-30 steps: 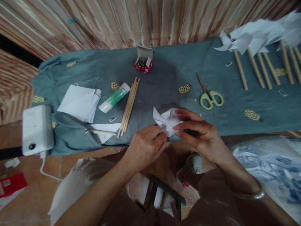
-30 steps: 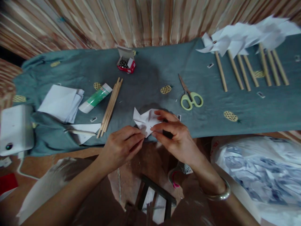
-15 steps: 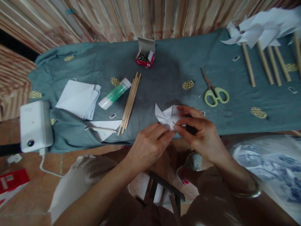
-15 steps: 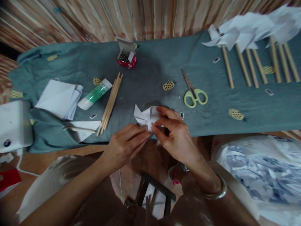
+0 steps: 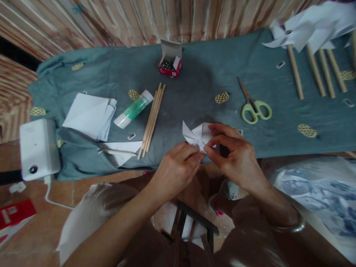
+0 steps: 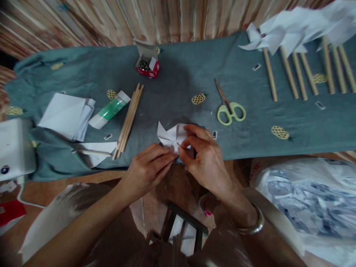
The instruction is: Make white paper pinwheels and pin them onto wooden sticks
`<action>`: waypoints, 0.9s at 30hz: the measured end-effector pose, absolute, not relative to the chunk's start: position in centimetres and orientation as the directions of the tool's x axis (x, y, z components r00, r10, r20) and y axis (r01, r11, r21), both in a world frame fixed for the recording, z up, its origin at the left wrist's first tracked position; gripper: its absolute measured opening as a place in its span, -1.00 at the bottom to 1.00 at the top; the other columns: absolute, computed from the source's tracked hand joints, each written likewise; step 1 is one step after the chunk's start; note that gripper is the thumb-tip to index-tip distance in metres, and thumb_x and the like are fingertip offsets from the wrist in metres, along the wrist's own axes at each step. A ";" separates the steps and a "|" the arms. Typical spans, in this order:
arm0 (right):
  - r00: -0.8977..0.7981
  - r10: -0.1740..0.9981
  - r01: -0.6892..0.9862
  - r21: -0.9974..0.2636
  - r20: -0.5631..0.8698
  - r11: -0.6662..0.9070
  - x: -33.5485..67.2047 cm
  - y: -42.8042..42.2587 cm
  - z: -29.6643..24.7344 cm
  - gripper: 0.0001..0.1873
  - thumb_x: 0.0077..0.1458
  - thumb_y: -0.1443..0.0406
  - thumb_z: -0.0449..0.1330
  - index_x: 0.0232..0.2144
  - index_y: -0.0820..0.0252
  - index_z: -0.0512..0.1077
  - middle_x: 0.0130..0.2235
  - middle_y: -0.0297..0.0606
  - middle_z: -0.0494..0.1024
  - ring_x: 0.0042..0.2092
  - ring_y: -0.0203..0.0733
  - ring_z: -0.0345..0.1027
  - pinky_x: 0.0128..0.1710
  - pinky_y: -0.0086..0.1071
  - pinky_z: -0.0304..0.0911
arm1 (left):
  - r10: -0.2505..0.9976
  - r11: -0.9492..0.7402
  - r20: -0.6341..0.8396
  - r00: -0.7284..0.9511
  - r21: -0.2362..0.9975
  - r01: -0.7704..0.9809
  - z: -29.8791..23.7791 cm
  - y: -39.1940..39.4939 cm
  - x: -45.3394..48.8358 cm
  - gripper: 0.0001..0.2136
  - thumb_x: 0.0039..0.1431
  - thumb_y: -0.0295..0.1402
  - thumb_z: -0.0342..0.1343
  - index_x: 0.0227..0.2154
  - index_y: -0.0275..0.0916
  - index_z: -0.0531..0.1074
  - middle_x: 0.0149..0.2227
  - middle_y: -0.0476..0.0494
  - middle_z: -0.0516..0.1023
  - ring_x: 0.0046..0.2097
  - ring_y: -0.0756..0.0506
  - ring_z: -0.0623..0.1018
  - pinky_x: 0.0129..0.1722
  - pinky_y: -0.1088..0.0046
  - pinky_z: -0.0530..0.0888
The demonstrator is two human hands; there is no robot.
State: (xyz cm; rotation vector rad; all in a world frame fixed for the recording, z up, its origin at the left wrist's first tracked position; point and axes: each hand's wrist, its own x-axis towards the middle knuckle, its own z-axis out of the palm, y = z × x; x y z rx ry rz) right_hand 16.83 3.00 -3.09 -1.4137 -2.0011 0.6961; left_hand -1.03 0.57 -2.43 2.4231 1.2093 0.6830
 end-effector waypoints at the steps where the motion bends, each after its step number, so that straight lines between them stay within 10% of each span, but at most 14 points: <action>1: -0.264 0.951 0.643 -0.705 0.162 0.299 16.8 3.0 -3.1 -0.93 0.02 0.39 0.20 -0.47 0.16 0.45 -0.01 -0.10 0.49 0.03 0.02 0.36 0.02 -0.04 0.28 | 0.813 -0.574 0.259 0.521 0.504 0.646 -2.4 0.6 -1.0 -0.85 0.24 -0.49 0.03 -0.22 -0.39 0.48 -0.30 -0.19 0.53 -0.24 -0.09 0.49 -0.28 0.37 0.53; 27: -0.298 0.932 0.628 -0.692 0.208 0.356 16.9 2.9 -3.4 -0.89 0.10 0.37 0.16 -0.36 0.12 0.50 0.02 -0.15 0.46 -0.03 -0.01 0.37 0.00 -0.03 0.29 | 0.815 -0.571 0.251 0.522 0.501 0.651 -2.6 0.5 -1.0 -0.84 0.26 -0.48 0.00 -0.19 -0.36 0.46 -0.26 -0.19 0.53 -0.22 -0.08 0.49 -0.26 0.36 0.53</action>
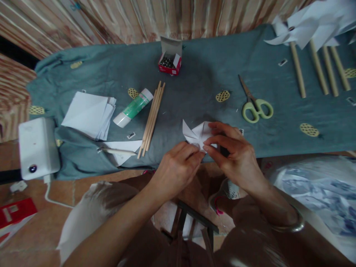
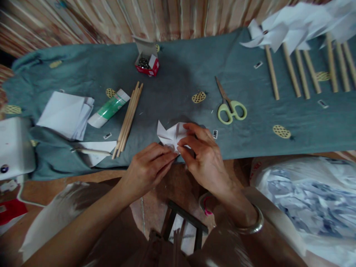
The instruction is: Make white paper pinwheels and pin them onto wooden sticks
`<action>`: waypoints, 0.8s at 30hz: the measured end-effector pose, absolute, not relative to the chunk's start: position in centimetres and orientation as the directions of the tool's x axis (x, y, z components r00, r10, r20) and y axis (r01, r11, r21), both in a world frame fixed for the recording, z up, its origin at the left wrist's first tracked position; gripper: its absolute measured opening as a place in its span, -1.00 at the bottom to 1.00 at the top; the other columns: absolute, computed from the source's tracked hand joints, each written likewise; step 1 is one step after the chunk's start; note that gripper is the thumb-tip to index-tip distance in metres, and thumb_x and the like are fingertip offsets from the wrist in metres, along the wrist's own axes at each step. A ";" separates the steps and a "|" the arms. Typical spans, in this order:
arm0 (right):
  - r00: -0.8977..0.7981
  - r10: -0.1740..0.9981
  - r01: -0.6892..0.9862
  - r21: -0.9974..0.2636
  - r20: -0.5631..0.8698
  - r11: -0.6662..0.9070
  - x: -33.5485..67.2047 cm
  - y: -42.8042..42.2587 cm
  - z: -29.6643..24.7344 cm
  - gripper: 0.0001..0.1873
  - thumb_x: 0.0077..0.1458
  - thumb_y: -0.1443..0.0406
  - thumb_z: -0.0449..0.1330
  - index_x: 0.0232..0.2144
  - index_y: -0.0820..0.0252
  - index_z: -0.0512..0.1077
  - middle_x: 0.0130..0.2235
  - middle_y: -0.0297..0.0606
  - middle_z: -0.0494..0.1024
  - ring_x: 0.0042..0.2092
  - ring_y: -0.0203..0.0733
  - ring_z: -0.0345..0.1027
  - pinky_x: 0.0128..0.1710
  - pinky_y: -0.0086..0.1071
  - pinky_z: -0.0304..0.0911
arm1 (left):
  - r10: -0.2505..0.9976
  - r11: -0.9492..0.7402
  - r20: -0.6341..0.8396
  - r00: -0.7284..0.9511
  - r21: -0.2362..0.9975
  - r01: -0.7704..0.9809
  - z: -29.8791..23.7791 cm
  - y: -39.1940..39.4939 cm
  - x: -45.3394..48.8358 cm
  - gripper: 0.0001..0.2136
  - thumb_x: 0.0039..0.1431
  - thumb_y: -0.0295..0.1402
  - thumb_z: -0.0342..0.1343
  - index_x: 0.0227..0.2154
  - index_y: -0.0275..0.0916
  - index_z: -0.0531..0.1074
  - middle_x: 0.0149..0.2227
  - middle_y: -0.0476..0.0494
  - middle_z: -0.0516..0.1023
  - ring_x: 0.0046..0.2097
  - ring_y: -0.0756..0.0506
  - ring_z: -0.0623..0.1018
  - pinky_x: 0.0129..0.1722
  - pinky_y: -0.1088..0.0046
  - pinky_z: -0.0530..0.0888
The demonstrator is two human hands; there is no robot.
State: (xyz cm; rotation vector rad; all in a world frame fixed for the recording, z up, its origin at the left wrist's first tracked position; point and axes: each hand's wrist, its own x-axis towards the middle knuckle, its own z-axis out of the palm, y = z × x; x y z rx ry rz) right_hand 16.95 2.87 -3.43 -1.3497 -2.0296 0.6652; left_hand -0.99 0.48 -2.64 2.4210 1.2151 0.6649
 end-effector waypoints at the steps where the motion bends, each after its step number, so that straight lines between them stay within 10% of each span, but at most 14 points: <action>1: -0.306 0.926 0.623 -0.688 0.222 0.371 17.0 2.8 -3.5 -0.87 0.12 0.37 0.15 -0.32 0.12 0.51 0.04 -0.14 0.44 -0.04 -0.02 0.37 -0.01 -0.03 0.29 | 0.816 -0.569 0.249 0.521 0.500 0.653 -2.7 0.5 -1.0 -0.84 0.26 -0.48 -0.01 -0.19 -0.36 0.46 -0.26 -0.19 0.53 -0.22 -0.08 0.49 -0.26 0.37 0.53; 24: -0.367 0.863 0.718 -0.485 0.346 0.500 15.9 1.7 -4.3 -0.72 0.16 0.45 -0.01 -0.19 0.11 0.44 0.17 -0.05 0.33 0.19 0.05 0.19 0.09 0.04 0.19 | 0.821 -0.561 0.246 0.515 0.515 0.648 -2.8 0.5 -0.8 -0.86 0.26 -0.47 -0.01 -0.23 -0.33 0.45 -0.29 -0.18 0.52 -0.23 -0.09 0.48 -0.25 0.35 0.52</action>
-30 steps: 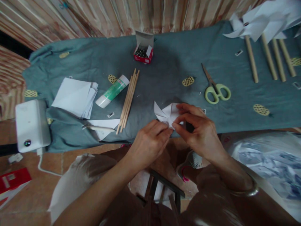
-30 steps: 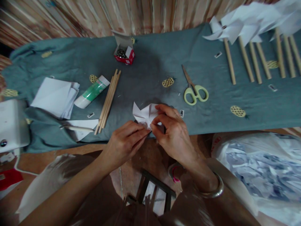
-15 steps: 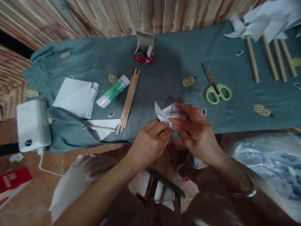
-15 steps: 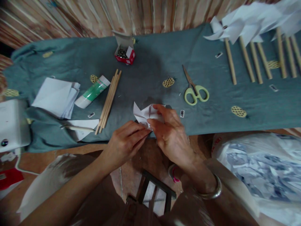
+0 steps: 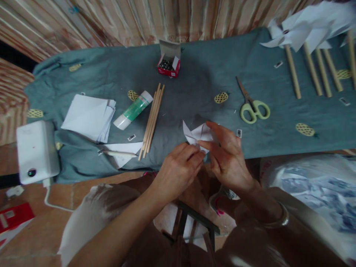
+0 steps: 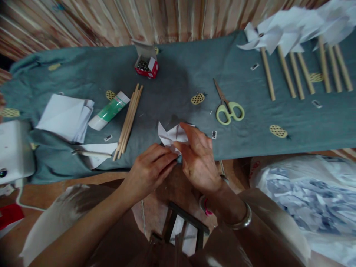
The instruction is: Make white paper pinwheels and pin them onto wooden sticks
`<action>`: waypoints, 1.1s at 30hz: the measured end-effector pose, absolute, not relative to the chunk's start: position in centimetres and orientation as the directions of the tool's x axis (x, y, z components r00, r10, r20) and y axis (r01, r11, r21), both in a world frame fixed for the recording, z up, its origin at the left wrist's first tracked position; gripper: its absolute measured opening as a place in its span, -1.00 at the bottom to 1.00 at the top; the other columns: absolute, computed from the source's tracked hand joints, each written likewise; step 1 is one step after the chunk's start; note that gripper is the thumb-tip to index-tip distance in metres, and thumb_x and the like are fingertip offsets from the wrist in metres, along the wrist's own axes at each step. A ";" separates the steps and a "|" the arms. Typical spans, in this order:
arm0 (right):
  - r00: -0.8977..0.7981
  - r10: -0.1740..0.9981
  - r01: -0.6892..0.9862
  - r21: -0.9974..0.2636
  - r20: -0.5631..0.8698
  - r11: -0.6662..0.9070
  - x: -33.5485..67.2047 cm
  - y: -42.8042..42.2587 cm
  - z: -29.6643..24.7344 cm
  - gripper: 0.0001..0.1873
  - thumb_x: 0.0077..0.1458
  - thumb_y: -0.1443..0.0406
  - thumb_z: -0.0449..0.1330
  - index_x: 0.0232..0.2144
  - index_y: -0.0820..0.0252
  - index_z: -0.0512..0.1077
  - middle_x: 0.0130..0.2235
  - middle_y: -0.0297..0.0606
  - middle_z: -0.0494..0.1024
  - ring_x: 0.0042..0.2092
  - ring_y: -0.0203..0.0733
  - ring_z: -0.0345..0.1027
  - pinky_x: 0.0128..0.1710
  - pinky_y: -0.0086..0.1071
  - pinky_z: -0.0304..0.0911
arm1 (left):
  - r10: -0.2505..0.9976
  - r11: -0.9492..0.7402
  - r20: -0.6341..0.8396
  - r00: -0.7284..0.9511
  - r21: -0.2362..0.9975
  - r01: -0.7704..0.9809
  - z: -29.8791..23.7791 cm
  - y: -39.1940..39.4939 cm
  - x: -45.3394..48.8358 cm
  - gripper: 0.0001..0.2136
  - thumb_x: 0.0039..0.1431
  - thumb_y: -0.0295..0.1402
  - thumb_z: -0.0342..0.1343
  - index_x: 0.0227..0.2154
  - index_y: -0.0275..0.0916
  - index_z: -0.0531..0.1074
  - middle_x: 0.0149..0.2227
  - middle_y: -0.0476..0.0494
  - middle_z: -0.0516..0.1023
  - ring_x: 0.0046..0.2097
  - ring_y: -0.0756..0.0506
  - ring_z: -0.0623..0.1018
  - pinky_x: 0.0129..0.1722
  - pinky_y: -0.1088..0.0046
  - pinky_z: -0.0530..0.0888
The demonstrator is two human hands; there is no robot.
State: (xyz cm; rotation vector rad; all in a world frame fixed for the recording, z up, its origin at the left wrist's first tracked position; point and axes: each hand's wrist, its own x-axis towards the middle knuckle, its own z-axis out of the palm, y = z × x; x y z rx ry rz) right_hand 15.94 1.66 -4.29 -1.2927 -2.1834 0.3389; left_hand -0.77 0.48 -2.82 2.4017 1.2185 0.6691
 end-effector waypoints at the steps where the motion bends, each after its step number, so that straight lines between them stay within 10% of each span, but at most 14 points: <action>1: -0.364 0.860 0.718 -0.481 0.357 0.503 15.9 1.7 -4.4 -0.71 0.16 0.45 0.00 -0.18 0.10 0.43 0.17 -0.07 0.33 0.19 0.04 0.19 0.09 0.04 0.19 | 0.820 -0.563 0.252 0.514 0.510 0.650 -2.9 0.5 -0.8 -0.86 0.26 -0.47 -0.01 -0.23 -0.33 0.45 -0.29 -0.18 0.52 -0.23 -0.09 0.48 -0.25 0.35 0.52; 19: -0.236 0.932 0.606 -0.708 0.277 0.364 18.4 4.0 -4.0 -0.62 0.16 0.37 0.02 0.02 0.09 0.37 0.17 -0.12 0.36 0.20 -0.04 0.22 0.17 0.02 0.14 | 0.800 -0.598 0.273 0.534 0.416 0.684 -3.0 0.8 -1.6 -0.82 0.23 -0.51 0.01 -0.17 -0.32 0.46 -0.25 -0.18 0.52 -0.19 -0.09 0.49 -0.19 0.35 0.50; 33: -0.076 0.985 0.614 -0.772 0.153 0.167 18.3 3.7 -3.4 -0.64 0.04 0.29 0.18 -0.06 0.17 0.43 -0.23 -0.22 0.62 -0.33 -0.16 0.51 -0.25 -0.22 0.43 | 0.797 -0.601 0.328 0.507 0.343 0.722 -1.9 1.6 -2.2 -0.86 0.23 -0.37 0.06 -0.24 -0.27 0.48 -0.18 -0.20 0.50 -0.12 -0.14 0.43 -0.15 0.27 0.42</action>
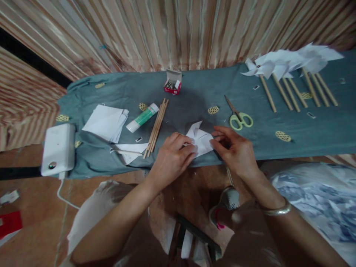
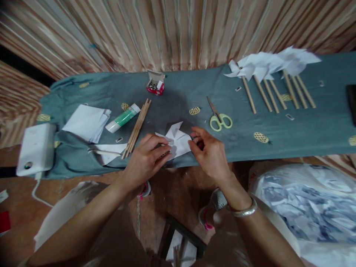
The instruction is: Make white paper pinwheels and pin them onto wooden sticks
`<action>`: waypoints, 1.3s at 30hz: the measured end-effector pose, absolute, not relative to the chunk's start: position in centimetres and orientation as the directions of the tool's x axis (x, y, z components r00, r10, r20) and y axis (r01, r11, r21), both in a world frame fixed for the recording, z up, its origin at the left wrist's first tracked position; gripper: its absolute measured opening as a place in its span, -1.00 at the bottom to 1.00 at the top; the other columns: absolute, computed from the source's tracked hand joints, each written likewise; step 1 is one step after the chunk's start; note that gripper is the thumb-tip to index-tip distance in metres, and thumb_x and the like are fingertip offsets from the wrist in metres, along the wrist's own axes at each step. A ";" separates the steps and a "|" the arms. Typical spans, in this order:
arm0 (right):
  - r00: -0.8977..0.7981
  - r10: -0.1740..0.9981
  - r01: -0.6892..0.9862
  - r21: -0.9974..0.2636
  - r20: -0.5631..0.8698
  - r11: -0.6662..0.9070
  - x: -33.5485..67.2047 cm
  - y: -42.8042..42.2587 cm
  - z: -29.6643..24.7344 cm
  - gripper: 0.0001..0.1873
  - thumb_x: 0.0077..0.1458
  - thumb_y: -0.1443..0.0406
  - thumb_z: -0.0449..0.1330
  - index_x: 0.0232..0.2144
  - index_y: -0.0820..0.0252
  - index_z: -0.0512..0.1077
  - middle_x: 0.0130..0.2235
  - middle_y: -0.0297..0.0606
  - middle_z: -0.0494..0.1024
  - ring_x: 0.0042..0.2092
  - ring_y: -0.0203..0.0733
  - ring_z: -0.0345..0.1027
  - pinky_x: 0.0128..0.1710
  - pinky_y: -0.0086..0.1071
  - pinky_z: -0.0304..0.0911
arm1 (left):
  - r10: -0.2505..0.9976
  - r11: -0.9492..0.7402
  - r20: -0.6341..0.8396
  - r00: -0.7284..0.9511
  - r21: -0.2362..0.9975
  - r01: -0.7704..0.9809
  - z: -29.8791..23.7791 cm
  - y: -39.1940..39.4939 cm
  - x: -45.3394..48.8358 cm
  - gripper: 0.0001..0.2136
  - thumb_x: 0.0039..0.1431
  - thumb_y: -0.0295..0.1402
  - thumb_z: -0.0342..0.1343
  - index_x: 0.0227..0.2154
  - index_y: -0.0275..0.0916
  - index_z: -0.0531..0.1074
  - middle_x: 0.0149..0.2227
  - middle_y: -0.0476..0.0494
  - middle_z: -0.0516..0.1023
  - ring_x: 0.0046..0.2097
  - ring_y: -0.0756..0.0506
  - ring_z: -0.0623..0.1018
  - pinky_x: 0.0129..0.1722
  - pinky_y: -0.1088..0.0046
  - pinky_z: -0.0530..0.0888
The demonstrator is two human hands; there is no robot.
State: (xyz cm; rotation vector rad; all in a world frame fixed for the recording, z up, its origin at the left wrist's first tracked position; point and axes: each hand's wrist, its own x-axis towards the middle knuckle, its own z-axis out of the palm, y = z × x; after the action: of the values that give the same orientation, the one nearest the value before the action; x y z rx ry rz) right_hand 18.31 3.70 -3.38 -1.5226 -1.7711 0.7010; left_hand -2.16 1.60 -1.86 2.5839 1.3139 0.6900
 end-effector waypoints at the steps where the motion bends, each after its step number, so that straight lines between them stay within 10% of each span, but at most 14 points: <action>1: -0.080 0.983 0.631 -0.755 0.165 0.178 18.3 3.5 -3.3 -0.65 0.05 0.29 0.18 -0.07 0.18 0.44 -0.24 -0.23 0.62 -0.34 -0.16 0.50 -0.26 -0.23 0.43 | 0.790 -0.611 0.317 0.525 0.335 0.718 -1.9 1.4 -1.9 -0.85 0.23 -0.34 0.07 -0.24 -0.27 0.48 -0.19 -0.19 0.49 -0.13 -0.15 0.43 -0.16 0.27 0.41; 21: -0.152 0.983 0.642 -0.746 0.102 0.176 19.7 3.2 -3.1 -0.77 0.05 0.31 0.19 -0.19 0.17 0.46 -0.39 -0.31 0.55 -0.43 -0.24 0.39 -0.36 -0.33 0.33 | 0.796 -0.605 0.211 0.567 0.242 0.759 -2.0 0.8 -0.6 -0.84 0.24 -0.46 0.00 -0.36 -0.32 0.48 -0.34 -0.15 0.49 -0.26 -0.09 0.50 -0.29 0.39 0.47; 28: -0.265 0.957 0.467 -0.853 0.116 0.233 20.9 3.0 -2.8 -0.78 -0.03 0.35 0.25 -0.25 0.10 0.48 0.16 -0.18 0.36 0.04 -0.06 0.35 -0.03 -0.15 0.29 | 0.795 -0.607 0.213 0.569 0.242 0.757 -1.6 0.5 -0.9 -0.84 0.24 -0.46 -0.01 -0.35 -0.33 0.47 -0.33 -0.15 0.49 -0.30 -0.07 0.51 -0.34 0.42 0.46; 39: -0.316 0.942 0.403 -0.882 0.115 0.243 20.6 2.7 -3.3 -0.94 0.02 0.25 0.29 -0.40 0.05 0.57 0.16 -0.27 0.37 0.13 0.01 0.28 0.15 -0.03 0.18 | 0.763 -0.646 0.200 0.615 0.198 0.737 -1.5 0.2 -0.6 -0.84 0.25 -0.44 -0.02 -0.35 -0.30 0.46 -0.34 -0.14 0.50 -0.28 -0.12 0.48 -0.31 0.34 0.42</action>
State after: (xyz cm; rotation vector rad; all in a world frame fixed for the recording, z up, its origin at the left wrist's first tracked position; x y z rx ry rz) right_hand 20.58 2.75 -3.31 -1.2306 -1.8447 1.0204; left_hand -0.56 0.16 -1.54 2.7361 1.2742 0.4086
